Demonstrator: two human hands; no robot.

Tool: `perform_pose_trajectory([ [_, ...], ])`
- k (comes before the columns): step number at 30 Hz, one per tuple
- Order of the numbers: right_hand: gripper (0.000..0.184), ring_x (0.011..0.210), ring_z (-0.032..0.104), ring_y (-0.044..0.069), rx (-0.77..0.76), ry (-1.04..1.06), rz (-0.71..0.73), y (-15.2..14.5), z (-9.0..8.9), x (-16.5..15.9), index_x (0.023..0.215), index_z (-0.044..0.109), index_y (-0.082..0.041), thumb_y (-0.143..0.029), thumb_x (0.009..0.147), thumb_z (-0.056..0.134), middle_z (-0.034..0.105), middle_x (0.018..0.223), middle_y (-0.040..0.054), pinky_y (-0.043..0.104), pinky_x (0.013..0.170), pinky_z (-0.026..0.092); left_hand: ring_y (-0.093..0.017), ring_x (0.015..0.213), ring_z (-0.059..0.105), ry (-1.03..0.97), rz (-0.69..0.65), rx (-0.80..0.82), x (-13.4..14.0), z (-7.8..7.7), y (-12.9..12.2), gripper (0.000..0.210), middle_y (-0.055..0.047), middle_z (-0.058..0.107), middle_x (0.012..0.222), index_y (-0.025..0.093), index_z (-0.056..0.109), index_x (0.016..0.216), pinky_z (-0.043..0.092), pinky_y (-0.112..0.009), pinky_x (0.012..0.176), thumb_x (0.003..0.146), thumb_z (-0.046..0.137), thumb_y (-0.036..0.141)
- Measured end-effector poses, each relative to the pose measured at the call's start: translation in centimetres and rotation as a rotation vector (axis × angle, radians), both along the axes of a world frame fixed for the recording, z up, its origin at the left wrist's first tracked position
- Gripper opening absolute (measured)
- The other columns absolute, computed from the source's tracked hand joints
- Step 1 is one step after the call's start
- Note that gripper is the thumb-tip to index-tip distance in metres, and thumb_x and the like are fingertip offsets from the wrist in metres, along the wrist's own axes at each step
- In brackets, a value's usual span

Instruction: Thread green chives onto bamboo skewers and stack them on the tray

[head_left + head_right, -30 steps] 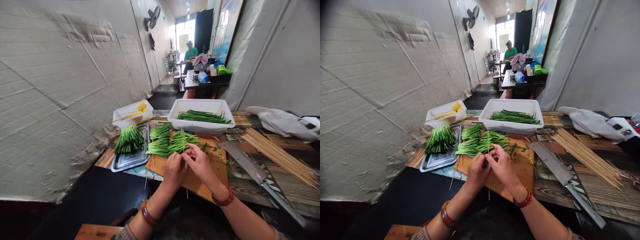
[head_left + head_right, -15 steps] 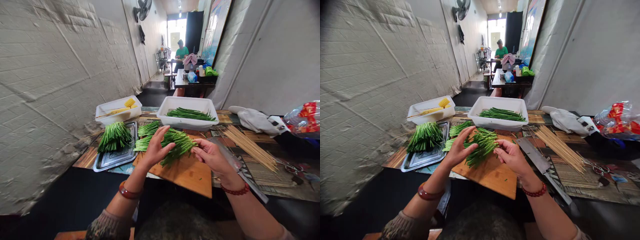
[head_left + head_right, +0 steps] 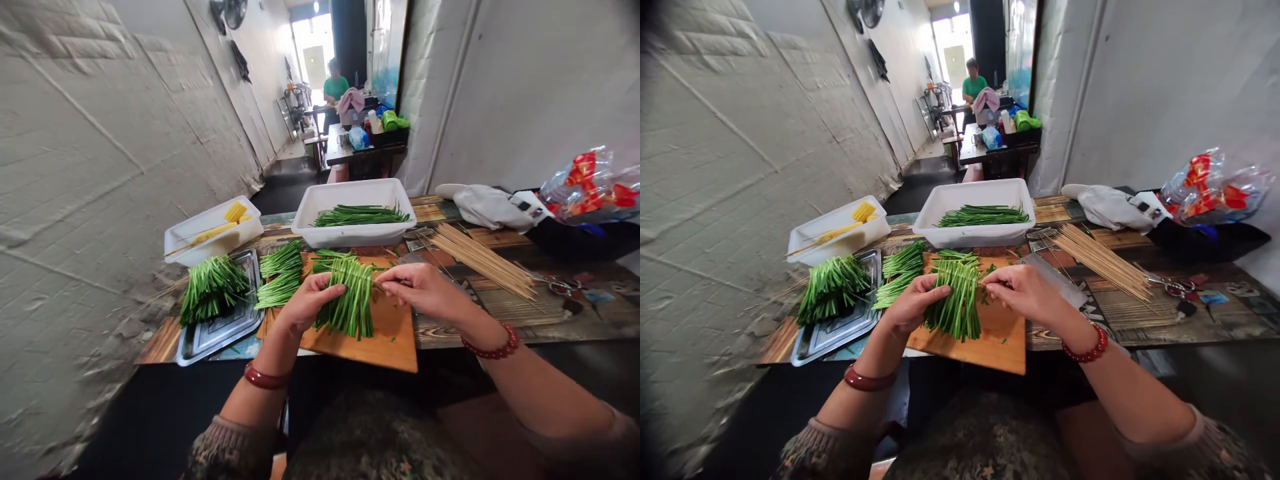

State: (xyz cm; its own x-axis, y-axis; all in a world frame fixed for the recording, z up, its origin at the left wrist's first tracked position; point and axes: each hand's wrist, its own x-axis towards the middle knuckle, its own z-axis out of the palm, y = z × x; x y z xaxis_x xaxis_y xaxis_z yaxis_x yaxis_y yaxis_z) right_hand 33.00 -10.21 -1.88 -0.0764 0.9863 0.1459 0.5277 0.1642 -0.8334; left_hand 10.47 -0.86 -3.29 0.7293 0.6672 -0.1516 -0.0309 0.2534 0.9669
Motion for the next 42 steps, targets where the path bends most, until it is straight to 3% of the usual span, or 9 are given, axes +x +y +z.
perform_pose_trajectory([
  [4, 0.021, 0.078, 0.068, 0.018, 0.082, -0.129, -0.024, -0.2, 0.2, 0.7, 0.091, 0.075, -0.019, -0.026, 0.09, 0.055, 0.076, 0.085, 0.0038, 0.027, 0.069, 0.046, -0.01, 0.06, 0.057, -0.004, 0.017, -0.038, 0.7, -0.8, 0.4, 0.036, -0.002, 0.067, 0.071, 0.012, 0.069, 0.081, 0.046, -0.022, 0.061, 0.066, 0.084, 0.041],
  [10, 0.021, 0.071, 0.066, 0.017, 0.087, -0.138, -0.026, 0.1, 0.0, 0.9, 0.084, 0.076, -0.019, -0.021, 0.087, 0.055, 0.075, 0.08, 0.0033, 0.026, 0.062, 0.043, -0.005, 0.047, 0.042, 0.001, 0.102, -0.022, 1.9, -1.3, 0.4, 0.045, 0.004, 0.051, 0.052, 0.013, 0.054, 0.054, 0.036, -0.019, 0.049, 0.065, 0.083, 0.047],
  [14, 0.022, 0.069, 0.064, 0.017, 0.096, -0.112, -0.016, 0.1, -0.2, 1.1, 0.08, 0.075, -0.021, -0.022, 0.088, 0.055, 0.074, 0.077, 0.0023, 0.026, 0.061, 0.042, -0.007, 0.049, 0.048, 0.029, 0.09, -0.062, 2.3, -0.9, -0.1, 0.043, 0.001, 0.058, 0.056, 0.012, 0.06, 0.06, 0.04, -0.02, 0.051, 0.062, 0.084, 0.048],
  [20, 0.027, 0.065, 0.061, 0.016, 0.156, -0.141, 0.035, -0.2, 0.1, 1.2, 0.078, 0.073, -0.019, -0.022, 0.092, 0.05, 0.069, 0.069, 0.0024, 0.027, 0.063, 0.04, -0.008, 0.048, 0.051, 0.05, 0.114, -0.097, 2.6, -1.1, -0.3, 0.043, 0.002, 0.055, 0.051, 0.012, 0.059, 0.057, 0.04, -0.02, 0.049, 0.066, 0.082, 0.047],
  [28, 0.024, 0.067, 0.062, 0.017, 0.196, -0.2, -0.005, -0.3, -0.8, 1.3, 0.078, 0.07, -0.019, -0.019, 0.092, 0.051, 0.068, 0.069, 0.0021, 0.028, 0.065, 0.04, -0.011, 0.056, 0.059, 0.026, 0.051, -0.124, 3.1, -1.7, -0.5, 0.038, -0.002, 0.066, 0.063, 0.011, 0.07, 0.071, 0.048, -0.022, 0.061, 0.065, 0.083, 0.046],
  [34, 0.027, 0.064, 0.06, 0.016, 0.189, -0.123, -0.005, -0.4, -1.4, 1.2, 0.071, 0.068, -0.02, -0.021, 0.092, 0.051, 0.067, 0.066, 0.0013, 0.028, 0.064, 0.04, -0.011, 0.055, 0.057, 0.03, 0.029, -0.133, 3.3, -2.0, -0.8, 0.038, -0.003, 0.065, 0.062, 0.01, 0.07, 0.071, 0.047, -0.023, 0.059, 0.066, 0.083, 0.045],
  [39, 0.026, 0.062, 0.059, 0.015, 0.143, -0.092, -0.013, -0.7, -1.9, 1.7, 0.072, 0.069, -0.02, -0.025, 0.092, 0.053, 0.066, 0.063, 0.0003, 0.027, 0.062, 0.039, -0.006, 0.046, 0.044, 0.041, 0.084, -0.127, 3.5, -1.8, -1.1, 0.042, 0.003, 0.053, 0.051, 0.012, 0.061, 0.057, 0.036, -0.019, 0.05, 0.063, 0.084, 0.046],
  [42, 0.026, 0.06, 0.059, 0.015, 0.093, -0.058, -0.007, -1.1, -2.0, 2.2, 0.075, 0.07, -0.019, -0.026, 0.092, 0.051, 0.066, 0.062, 0.0001, 0.026, 0.06, 0.039, -0.006, 0.051, 0.045, -0.001, 0.101, -0.111, 3.6, -1.5, -1.1, 0.042, 0.003, 0.056, 0.057, 0.012, 0.062, 0.064, 0.036, -0.019, 0.052, 0.064, 0.083, 0.048],
])
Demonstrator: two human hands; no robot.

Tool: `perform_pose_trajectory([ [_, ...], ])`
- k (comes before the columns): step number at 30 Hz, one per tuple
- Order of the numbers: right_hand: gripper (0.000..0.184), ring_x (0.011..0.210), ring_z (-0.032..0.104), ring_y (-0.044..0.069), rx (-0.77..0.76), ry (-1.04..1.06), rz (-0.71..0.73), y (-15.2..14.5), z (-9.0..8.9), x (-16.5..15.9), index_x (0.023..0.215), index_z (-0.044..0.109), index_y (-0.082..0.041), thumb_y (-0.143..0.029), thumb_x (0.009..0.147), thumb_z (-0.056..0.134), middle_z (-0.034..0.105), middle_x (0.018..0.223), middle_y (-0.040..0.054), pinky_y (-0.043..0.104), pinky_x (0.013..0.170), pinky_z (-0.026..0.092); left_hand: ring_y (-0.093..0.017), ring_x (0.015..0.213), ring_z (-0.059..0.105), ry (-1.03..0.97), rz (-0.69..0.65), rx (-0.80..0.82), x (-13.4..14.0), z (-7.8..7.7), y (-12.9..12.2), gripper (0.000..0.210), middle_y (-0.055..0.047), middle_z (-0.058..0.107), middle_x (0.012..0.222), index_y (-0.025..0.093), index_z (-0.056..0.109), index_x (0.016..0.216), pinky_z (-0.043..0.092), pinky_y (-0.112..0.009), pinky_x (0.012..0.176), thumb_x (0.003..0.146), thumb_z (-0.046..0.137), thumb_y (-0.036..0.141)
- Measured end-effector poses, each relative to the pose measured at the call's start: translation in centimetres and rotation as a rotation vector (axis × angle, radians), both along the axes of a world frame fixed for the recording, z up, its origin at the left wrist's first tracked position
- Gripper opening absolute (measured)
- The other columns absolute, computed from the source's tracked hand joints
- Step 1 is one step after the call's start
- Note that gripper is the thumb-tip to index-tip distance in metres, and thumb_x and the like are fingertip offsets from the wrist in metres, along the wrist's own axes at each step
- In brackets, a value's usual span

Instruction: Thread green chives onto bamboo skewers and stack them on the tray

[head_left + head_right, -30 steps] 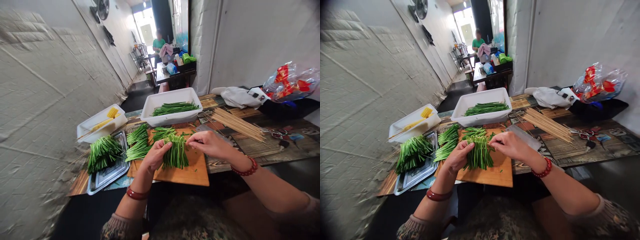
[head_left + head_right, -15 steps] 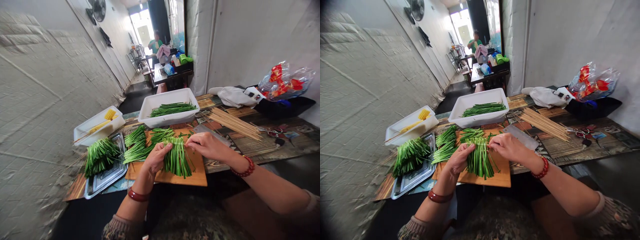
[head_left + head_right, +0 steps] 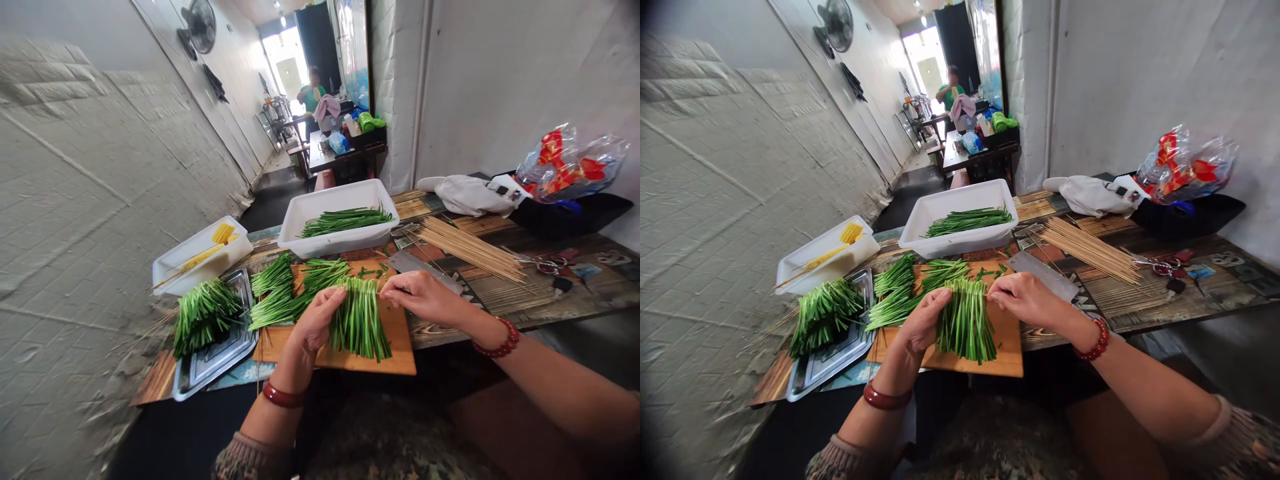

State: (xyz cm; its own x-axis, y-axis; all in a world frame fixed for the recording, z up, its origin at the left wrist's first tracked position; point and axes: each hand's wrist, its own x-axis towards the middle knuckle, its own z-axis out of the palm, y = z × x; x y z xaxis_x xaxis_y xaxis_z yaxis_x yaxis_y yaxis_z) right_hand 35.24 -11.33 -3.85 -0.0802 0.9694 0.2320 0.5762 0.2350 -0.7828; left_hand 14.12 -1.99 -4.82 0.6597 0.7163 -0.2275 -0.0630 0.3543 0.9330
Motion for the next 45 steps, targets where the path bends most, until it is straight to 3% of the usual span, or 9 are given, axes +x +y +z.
perform_pose_trajectory([
  [13, 0.025, 0.058, 0.057, 0.014, -0.08, 0.063, -0.009, -1.0, -1.2, 0.9, 0.069, 0.067, -0.019, -0.024, 0.089, 0.053, 0.065, 0.062, -0.0002, 0.025, 0.057, 0.039, -0.006, 0.052, 0.037, 0.053, -0.098, 0.081, 0.9, -0.7, -0.9, 0.047, 0.004, 0.047, 0.057, 0.014, 0.054, 0.06, 0.033, -0.019, 0.053, 0.071, 0.076, 0.054],
  [16, 0.013, 0.053, 0.052, 0.012, -0.191, 0.203, 0.004, -2.4, -2.0, 0.7, 0.085, 0.069, -0.019, -0.028, 0.087, 0.059, 0.063, 0.063, -0.0021, 0.023, 0.049, 0.038, -0.008, 0.055, 0.045, 0.032, -0.204, 0.035, 1.1, -1.1, -2.4, 0.046, 0.001, 0.055, 0.062, 0.013, 0.062, 0.068, 0.037, -0.021, 0.057, 0.073, 0.072, 0.057],
  [19, 0.026, 0.048, 0.049, 0.011, -0.331, 0.313, 0.018, -4.2, -2.9, 0.9, 0.108, 0.068, -0.021, -0.035, 0.088, 0.06, 0.065, 0.072, -0.0011, 0.023, 0.043, 0.037, -0.01, 0.058, 0.05, 0.013, -0.305, 0.004, 1.6, -1.3, -4.0, 0.049, -0.002, 0.06, 0.066, 0.012, 0.068, 0.079, 0.04, -0.022, 0.059, 0.075, 0.068, 0.061],
  [22, 0.024, 0.057, 0.058, 0.015, -0.278, 0.2, 0.001, -5.5, -3.3, 1.4, 0.102, 0.074, -0.023, -0.038, 0.089, 0.061, 0.069, 0.082, 0.0031, 0.027, 0.054, 0.047, -0.008, 0.055, 0.044, 0.036, -0.35, 0.096, 2.0, -1.3, -4.9, 0.05, -0.001, 0.058, 0.064, 0.011, 0.07, 0.077, 0.034, -0.021, 0.055, 0.077, 0.066, 0.062],
  [26, 0.018, 0.079, 0.065, 0.022, -0.136, 0.097, -0.044, -5.9, -3.7, 1.8, 0.086, 0.077, -0.024, -0.037, 0.087, 0.065, 0.071, 0.083, 0.0054, 0.032, 0.072, 0.05, -0.012, 0.062, 0.053, 0.07, -0.318, 0.188, 1.9, -1.5, -4.9, 0.051, -0.004, 0.066, 0.073, 0.012, 0.075, 0.089, 0.04, -0.022, 0.06, 0.078, 0.065, 0.061],
  [30, 0.024, 0.055, 0.056, 0.015, -0.321, 0.332, -0.11, -5.4, -4.0, 1.4, 0.084, 0.074, -0.021, -0.043, 0.084, 0.064, 0.065, 0.069, 0.003, 0.026, 0.049, 0.044, -0.019, 0.084, 0.065, 0.097, -0.195, 0.278, 0.6, -1.3, -3.7, 0.044, -0.009, 0.074, 0.098, 0.014, 0.075, 0.102, 0.049, -0.028, 0.079, 0.08, 0.067, 0.052],
  [35, 0.035, 0.048, 0.049, 0.009, -0.444, 0.577, -0.192, -4.1, -4.2, 1.4, 0.083, 0.067, -0.018, -0.052, 0.077, 0.07, 0.056, 0.063, -0.0012, 0.019, 0.039, 0.034, -0.018, 0.078, 0.068, 0.236, 0.077, 0.492, -1.6, -0.7, -0.3, 0.034, -0.01, 0.075, 0.092, 0.014, 0.072, 0.104, 0.052, -0.029, 0.074, 0.085, 0.063, 0.041],
  [42, 0.043, 0.046, 0.047, 0.008, -0.425, 0.551, -0.156, -3.7, -5.4, 2.0, 0.074, 0.061, -0.017, -0.059, 0.076, 0.068, 0.052, 0.058, -0.0034, 0.019, 0.04, 0.034, -0.021, 0.094, 0.065, 0.737, -0.076, 1.154, -1.0, -2.0, 1.3, 0.02, -0.008, 0.069, 0.101, 0.018, 0.07, 0.101, 0.05, -0.033, 0.086, 0.087, 0.057, 0.015],
  [45, 0.043, 0.047, 0.049, 0.008, -0.379, 0.545, -0.181, -4.3, -5.2, 2.2, 0.069, 0.059, -0.017, -0.058, 0.078, 0.067, 0.054, 0.06, -0.0021, 0.02, 0.042, 0.037, -0.024, 0.097, 0.062, 0.937, -0.067, 1.325, -0.5, -2.9, 1.5, 0.018, -0.011, 0.065, 0.103, 0.016, 0.069, 0.101, 0.05, -0.036, 0.087, 0.085, 0.06, 0.015],
])
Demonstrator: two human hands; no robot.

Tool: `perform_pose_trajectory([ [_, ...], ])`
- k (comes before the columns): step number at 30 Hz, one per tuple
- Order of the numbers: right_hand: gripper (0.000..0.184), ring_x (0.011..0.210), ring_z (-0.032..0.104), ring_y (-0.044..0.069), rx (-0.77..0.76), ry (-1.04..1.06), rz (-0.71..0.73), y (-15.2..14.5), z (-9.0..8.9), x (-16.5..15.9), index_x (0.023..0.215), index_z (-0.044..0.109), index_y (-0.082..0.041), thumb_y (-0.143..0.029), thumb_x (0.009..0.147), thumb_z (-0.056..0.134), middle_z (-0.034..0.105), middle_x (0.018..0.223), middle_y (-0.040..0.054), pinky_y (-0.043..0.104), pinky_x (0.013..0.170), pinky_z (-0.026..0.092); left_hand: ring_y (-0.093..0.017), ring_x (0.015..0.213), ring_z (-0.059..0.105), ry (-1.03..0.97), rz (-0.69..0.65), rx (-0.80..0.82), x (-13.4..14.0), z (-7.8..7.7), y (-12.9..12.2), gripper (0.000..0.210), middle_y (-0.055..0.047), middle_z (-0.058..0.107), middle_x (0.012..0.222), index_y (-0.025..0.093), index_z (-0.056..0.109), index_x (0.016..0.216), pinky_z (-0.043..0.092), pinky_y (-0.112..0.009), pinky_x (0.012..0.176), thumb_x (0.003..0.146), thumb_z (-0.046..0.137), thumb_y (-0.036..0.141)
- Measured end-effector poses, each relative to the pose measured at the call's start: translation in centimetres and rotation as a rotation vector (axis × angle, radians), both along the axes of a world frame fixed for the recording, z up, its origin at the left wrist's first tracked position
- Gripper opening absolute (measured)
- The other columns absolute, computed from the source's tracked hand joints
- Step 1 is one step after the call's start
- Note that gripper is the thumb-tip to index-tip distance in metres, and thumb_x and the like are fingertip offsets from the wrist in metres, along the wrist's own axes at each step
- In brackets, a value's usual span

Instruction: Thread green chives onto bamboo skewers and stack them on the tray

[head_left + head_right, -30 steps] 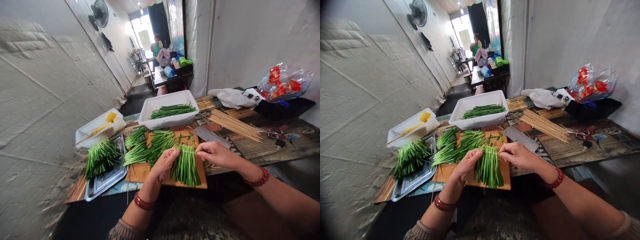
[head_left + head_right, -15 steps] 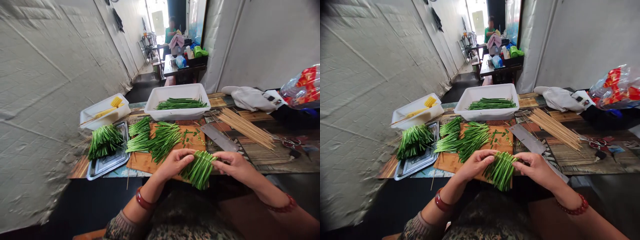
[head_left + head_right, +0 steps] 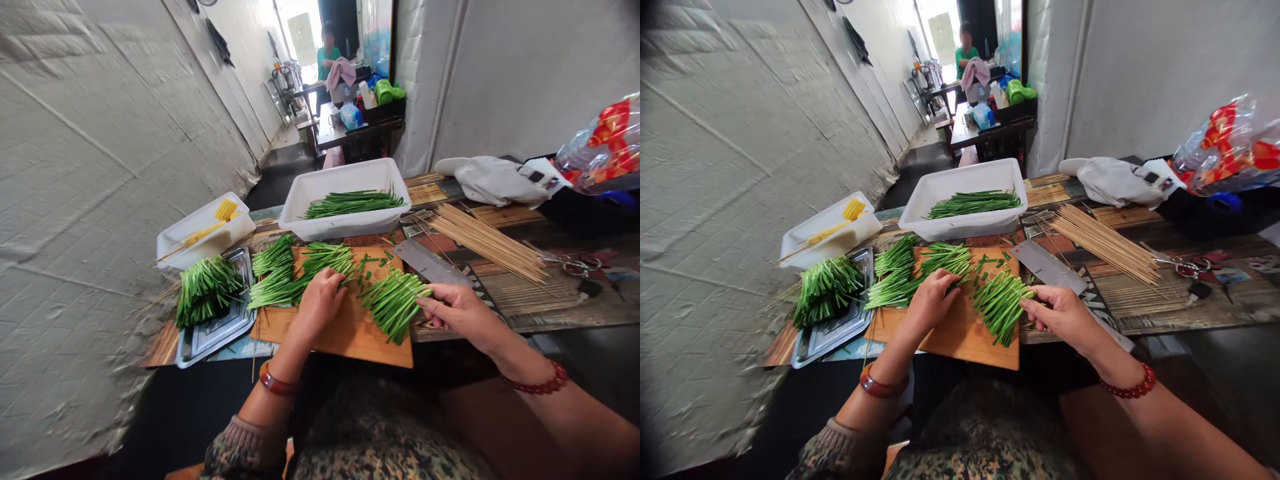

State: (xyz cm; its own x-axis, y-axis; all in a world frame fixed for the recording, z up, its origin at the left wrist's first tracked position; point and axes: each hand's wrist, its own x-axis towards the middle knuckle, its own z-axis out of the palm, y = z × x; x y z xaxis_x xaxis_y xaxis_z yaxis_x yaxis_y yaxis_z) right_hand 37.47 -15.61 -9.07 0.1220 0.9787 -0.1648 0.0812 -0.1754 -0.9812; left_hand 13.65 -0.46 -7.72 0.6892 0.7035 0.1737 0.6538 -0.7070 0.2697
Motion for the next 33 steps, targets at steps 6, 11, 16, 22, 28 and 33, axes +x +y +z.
perform_pose_trajectory([
  [6, 0.042, 0.044, 0.047, 0.007, 0.108, -0.03, -0.034, -1.1, 2.5, 0.1, 0.061, 0.056, -0.017, -0.051, 0.085, 0.064, 0.054, 0.057, -0.0023, 0.02, 0.043, 0.035, -0.022, 0.091, 0.059, 0.031, 0.034, 0.067, 0.5, -1.0, 1.0, 0.011, -0.009, 0.061, 0.093, 0.016, 0.069, 0.08, 0.048, -0.034, 0.082, 0.082, 0.061, 0.011],
  [11, 0.045, 0.04, 0.042, 0.005, 0.027, 0.178, 0.011, -0.6, 2.6, -1.2, 0.06, 0.054, -0.017, -0.055, 0.082, 0.066, 0.052, 0.054, -0.0034, 0.018, 0.039, 0.028, -0.016, 0.077, 0.058, -0.373, 0.065, -0.273, -0.1, -1.1, 2.2, 0.007, -0.004, 0.061, 0.078, 0.016, 0.069, 0.073, 0.045, -0.028, 0.073, 0.079, 0.065, 0.018],
  [16, 0.047, 0.039, 0.039, 0.005, -0.057, 0.199, 0.016, 1.0, -0.4, -3.3, 0.06, 0.053, -0.017, -0.057, 0.081, 0.066, 0.05, 0.051, -0.0042, 0.018, 0.039, 0.026, -0.015, 0.075, 0.058, -0.739, 0.106, -0.665, -0.7, -0.1, 2.2, 0.019, -0.004, 0.066, 0.079, 0.015, 0.069, 0.072, 0.044, -0.026, 0.072, 0.074, 0.072, 0.034],
  [22, 0.038, 0.048, 0.05, 0.009, 0.079, 0.074, -0.019, 2.3, -1.8, -3.9, 0.067, 0.058, -0.017, -0.051, 0.084, 0.062, 0.057, 0.061, -0.0016, 0.021, 0.046, 0.035, -0.011, 0.063, 0.055, -0.816, 0.134, -0.882, 0.2, 1.1, 1.7, 0.028, -0.001, 0.067, 0.07, 0.014, 0.072, 0.078, 0.041, -0.024, 0.063, 0.062, 0.081, 0.035],
  [28, 0.027, 0.051, 0.046, 0.011, 0.243, -0.216, -0.039, 2.4, -1.0, -3.2, 0.077, 0.067, -0.017, -0.041, 0.088, 0.059, 0.053, 0.058, -0.0027, 0.023, 0.047, 0.034, -0.01, 0.06, 0.051, -0.812, 0.114, -0.887, 1.4, 2.0, 1.2, 0.025, 0.0, 0.064, 0.064, 0.013, 0.073, 0.076, 0.037, -0.023, 0.06, 0.068, 0.076, 0.036],
  [33, 0.035, 0.046, 0.039, 0.008, 0.163, -0.027, -0.032, 1.6, 0.2, -3.9, 0.069, 0.06, -0.018, -0.046, 0.09, 0.057, 0.048, 0.053, -0.0045, 0.021, 0.042, 0.03, -0.01, 0.061, 0.051, -0.859, 0.107, -0.895, 2.0, 2.5, 0.5, 0.023, 0.0, 0.064, 0.064, 0.014, 0.073, 0.075, 0.038, -0.022, 0.061, 0.068, 0.077, 0.035],
])
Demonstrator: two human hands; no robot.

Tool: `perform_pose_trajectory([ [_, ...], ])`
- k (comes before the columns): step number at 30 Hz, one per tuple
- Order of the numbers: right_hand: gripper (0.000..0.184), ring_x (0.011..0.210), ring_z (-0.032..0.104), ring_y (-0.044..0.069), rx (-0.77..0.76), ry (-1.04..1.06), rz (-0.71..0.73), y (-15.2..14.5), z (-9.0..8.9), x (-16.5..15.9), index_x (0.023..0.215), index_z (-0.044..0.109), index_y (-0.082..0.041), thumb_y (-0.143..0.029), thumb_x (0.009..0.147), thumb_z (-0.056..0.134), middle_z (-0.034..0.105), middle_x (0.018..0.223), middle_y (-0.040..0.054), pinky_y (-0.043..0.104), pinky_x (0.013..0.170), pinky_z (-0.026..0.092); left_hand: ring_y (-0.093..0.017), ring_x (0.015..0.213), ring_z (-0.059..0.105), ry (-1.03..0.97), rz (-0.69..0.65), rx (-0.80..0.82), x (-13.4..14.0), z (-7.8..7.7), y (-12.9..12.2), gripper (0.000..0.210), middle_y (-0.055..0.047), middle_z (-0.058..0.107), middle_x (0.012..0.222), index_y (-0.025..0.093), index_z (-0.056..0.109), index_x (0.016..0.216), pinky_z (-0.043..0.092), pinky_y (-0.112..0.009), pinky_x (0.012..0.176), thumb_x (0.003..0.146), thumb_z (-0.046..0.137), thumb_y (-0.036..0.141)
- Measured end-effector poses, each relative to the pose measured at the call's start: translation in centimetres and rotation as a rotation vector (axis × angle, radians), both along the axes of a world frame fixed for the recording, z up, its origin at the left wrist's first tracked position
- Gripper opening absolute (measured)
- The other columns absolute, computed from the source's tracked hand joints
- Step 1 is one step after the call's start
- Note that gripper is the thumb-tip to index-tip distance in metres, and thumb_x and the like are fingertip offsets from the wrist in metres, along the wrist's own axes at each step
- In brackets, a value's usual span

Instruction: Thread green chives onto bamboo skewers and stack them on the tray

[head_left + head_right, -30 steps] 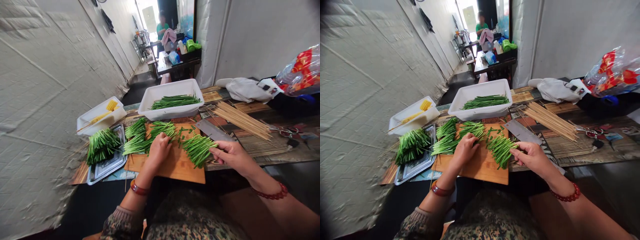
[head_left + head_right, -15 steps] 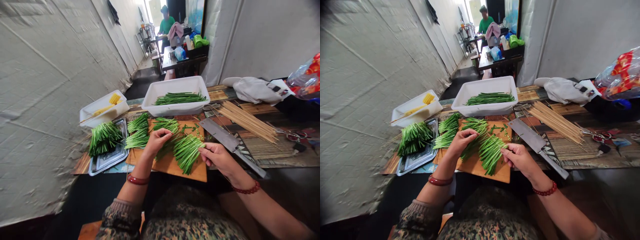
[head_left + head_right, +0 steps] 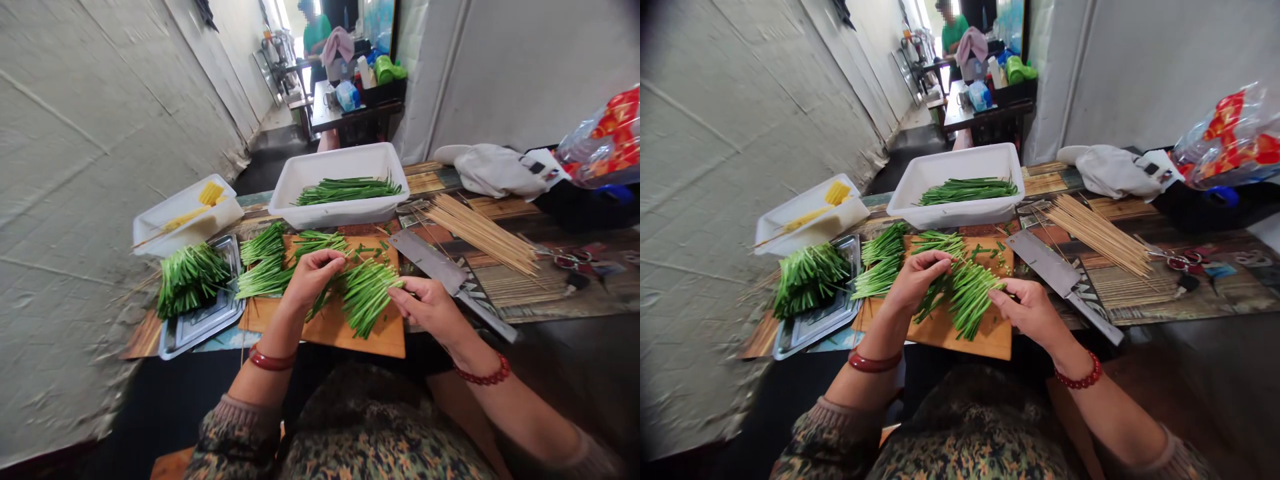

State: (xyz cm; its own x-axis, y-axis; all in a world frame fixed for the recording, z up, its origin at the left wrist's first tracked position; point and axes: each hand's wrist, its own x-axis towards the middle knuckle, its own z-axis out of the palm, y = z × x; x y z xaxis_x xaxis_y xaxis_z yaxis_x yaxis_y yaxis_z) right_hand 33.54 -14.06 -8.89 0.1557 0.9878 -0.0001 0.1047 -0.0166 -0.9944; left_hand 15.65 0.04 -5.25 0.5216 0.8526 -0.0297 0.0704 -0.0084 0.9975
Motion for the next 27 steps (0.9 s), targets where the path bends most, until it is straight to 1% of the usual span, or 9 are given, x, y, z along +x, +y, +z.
perform_pose_trajectory([
  [2, 0.038, 0.044, 0.037, 0.007, -0.039, 0.11, 0.023, -0.3, 0.3, -0.7, 0.066, 0.056, -0.018, -0.048, 0.089, 0.057, 0.047, 0.052, -0.0052, 0.02, 0.041, 0.029, -0.01, 0.061, 0.052, -0.012, 0.008, -0.014, 0.1, 0.3, -0.3, 0.022, 0.0, 0.064, 0.066, 0.014, 0.073, 0.076, 0.039, -0.022, 0.061, 0.069, 0.078, 0.035],
  [4, 0.039, 0.042, 0.037, 0.007, -0.058, 0.163, 0.048, -0.4, 0.3, -1.3, 0.066, 0.055, -0.018, -0.049, 0.088, 0.058, 0.046, 0.051, -0.0056, 0.02, 0.041, 0.029, -0.01, 0.061, 0.053, -0.02, 0.018, -0.035, 0.2, 0.5, -0.6, 0.022, 0.0, 0.065, 0.066, 0.015, 0.073, 0.076, 0.04, -0.022, 0.06, 0.068, 0.079, 0.035],
  [10, 0.039, 0.044, 0.04, 0.008, -0.077, 0.157, 0.035, -0.3, -0.3, -1.8, 0.067, 0.056, -0.018, -0.05, 0.089, 0.058, 0.048, 0.052, -0.0046, 0.02, 0.042, 0.031, -0.01, 0.062, 0.053, -0.048, 0.018, -0.033, 0.1, 1.1, -1.3, 0.022, 0.0, 0.066, 0.069, 0.015, 0.074, 0.077, 0.041, -0.022, 0.061, 0.064, 0.082, 0.032],
  [15, 0.042, 0.043, 0.039, 0.008, -0.067, 0.133, 0.039, -0.4, 0.1, -1.7, 0.063, 0.053, -0.019, -0.052, 0.088, 0.057, 0.048, 0.052, -0.0043, 0.021, 0.043, 0.031, -0.01, 0.062, 0.052, -0.051, 0.023, -0.02, -0.1, 1.0, -1.4, 0.022, 0.0, 0.065, 0.068, 0.016, 0.074, 0.077, 0.041, -0.022, 0.061, 0.065, 0.081, 0.033],
  [20, 0.041, 0.043, 0.039, 0.008, -0.068, 0.123, 0.042, -0.6, 0.3, -1.8, 0.062, 0.052, -0.019, -0.05, 0.089, 0.057, 0.047, 0.051, -0.0045, 0.021, 0.043, 0.03, -0.01, 0.061, 0.052, -0.045, 0.041, 0.03, -0.3, 1.0, -1.5, 0.018, 0.001, 0.062, 0.063, 0.016, 0.073, 0.076, 0.041, -0.023, 0.063, 0.072, 0.076, 0.033],
  [27, 0.043, 0.042, 0.04, 0.008, -0.067, 0.119, 0.037, -0.7, 0.6, -1.9, 0.062, 0.052, -0.019, -0.054, 0.087, 0.058, 0.048, 0.051, -0.004, 0.022, 0.042, 0.029, -0.009, 0.062, 0.051, -0.057, 0.051, 0.025, -0.5, 1.2, -1.7, 0.017, 0.001, 0.063, 0.066, 0.015, 0.073, 0.075, 0.04, -0.022, 0.06, 0.068, 0.078, 0.029],
])
